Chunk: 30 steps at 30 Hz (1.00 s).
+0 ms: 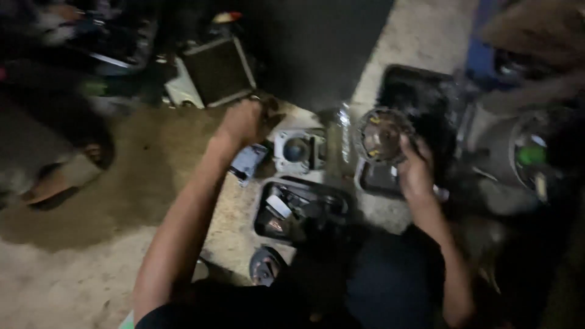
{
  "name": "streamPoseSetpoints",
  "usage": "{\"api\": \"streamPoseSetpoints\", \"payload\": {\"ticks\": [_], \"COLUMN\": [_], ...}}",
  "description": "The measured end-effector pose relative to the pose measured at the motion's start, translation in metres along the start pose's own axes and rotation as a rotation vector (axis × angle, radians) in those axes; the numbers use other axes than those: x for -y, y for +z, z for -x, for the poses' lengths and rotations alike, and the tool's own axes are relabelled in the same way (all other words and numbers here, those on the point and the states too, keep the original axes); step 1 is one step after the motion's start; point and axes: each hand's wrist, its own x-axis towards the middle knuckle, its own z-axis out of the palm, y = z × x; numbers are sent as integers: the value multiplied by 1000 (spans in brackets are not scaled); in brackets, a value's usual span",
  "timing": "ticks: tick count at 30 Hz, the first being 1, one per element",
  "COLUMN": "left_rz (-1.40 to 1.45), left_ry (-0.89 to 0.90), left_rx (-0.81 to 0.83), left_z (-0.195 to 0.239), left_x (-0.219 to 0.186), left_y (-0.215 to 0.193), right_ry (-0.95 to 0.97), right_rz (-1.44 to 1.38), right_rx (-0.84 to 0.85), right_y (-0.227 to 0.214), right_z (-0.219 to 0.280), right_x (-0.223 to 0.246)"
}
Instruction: Inspecting and cleaning motorcycle engine components like the cylinder head and cooling fan.
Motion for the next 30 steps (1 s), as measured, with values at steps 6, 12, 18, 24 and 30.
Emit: {"api": "streamPoseSetpoints", "payload": {"ticks": [6, 12, 18, 24, 30], "left_rz": [85, 77, -28, -104, -131], "left_ry": [45, -212, -287, -307, -293], "left_rx": [29, 127, 32, 72, 59], "left_z": [38, 22, 46, 56, 58], "left_x": [12, 106, 131, 130, 132], "left_y": [67, 143, 155, 165, 168], "right_ry": [150, 207, 233, 291, 301], "right_rz": [137, 26, 69, 94, 154], "right_rx": [-146, -213, -170, -242, -208], "right_y": [-15, -83, -121, -171, -160], "right_z": [21, 11, -9, -69, -69], "right_x": [-7, -87, -134, -228, -218]}}
